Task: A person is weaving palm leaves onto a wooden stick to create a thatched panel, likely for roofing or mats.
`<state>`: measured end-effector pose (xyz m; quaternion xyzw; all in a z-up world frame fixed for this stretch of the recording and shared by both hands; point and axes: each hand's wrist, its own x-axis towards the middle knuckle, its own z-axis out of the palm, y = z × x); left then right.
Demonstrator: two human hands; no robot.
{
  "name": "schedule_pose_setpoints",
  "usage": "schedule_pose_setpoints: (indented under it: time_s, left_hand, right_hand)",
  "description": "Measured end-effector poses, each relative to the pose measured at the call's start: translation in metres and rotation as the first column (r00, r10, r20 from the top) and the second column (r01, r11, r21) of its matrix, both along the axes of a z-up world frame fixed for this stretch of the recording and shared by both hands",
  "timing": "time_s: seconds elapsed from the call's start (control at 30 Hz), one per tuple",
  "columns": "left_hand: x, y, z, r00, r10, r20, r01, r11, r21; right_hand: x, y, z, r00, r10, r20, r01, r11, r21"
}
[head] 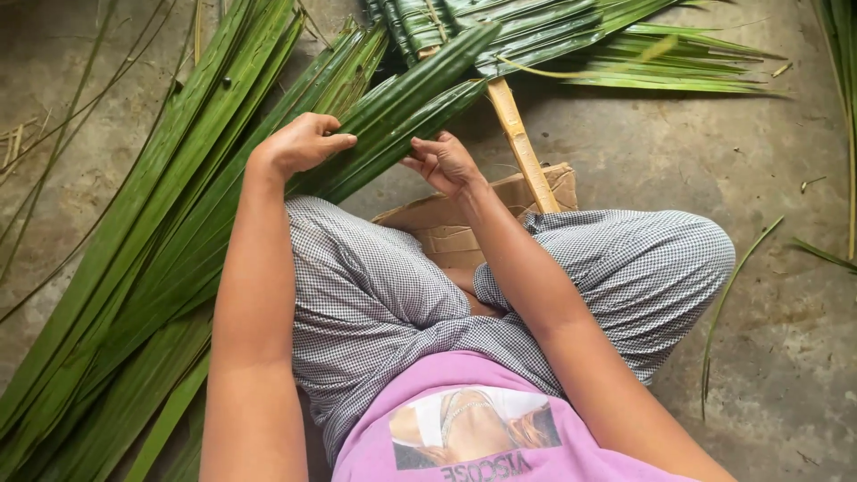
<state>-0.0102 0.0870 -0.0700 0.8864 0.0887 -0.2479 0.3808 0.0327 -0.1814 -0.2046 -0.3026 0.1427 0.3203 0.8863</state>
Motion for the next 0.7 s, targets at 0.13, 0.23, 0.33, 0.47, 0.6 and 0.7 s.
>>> schedule_pose_setpoints:
  time_s: [0.13,0.23,0.33,0.47,0.6,0.7]
  left_hand:
    - [0.011,0.008,-0.050,0.992,-0.032,-0.120,0.032,0.999,-0.001]
    - [0.015,0.018,-0.060,0.986,-0.089,-0.139,0.094,0.995,0.029]
    - [0.011,0.022,-0.054,0.987,-0.067,-0.146,0.075,0.996,0.054]
    - [0.007,0.016,-0.041,0.992,-0.044,-0.117,0.053,0.996,0.078]
    - [0.005,0.014,-0.029,0.989,0.076,0.126,-0.088,0.992,0.089]
    - [-0.006,0.004,0.014,0.949,0.185,0.257,-0.142,0.974,-0.177]
  right_hand:
    - [0.005,0.006,0.022,1.000,-0.006,-0.012,0.006,1.000,0.011]
    - [0.008,0.007,0.025,0.998,0.003,0.070,-0.009,0.996,0.088]
    - [0.004,0.007,0.032,0.991,0.072,0.117,-0.095,0.973,0.212]
    - [0.004,0.008,0.018,0.993,0.114,0.006,-0.114,0.989,0.093]
    - [-0.013,0.008,0.047,0.983,0.164,0.082,-0.166,0.986,0.019]
    - [-0.015,0.005,0.056,0.966,0.226,0.127,-0.235,0.970,0.062]
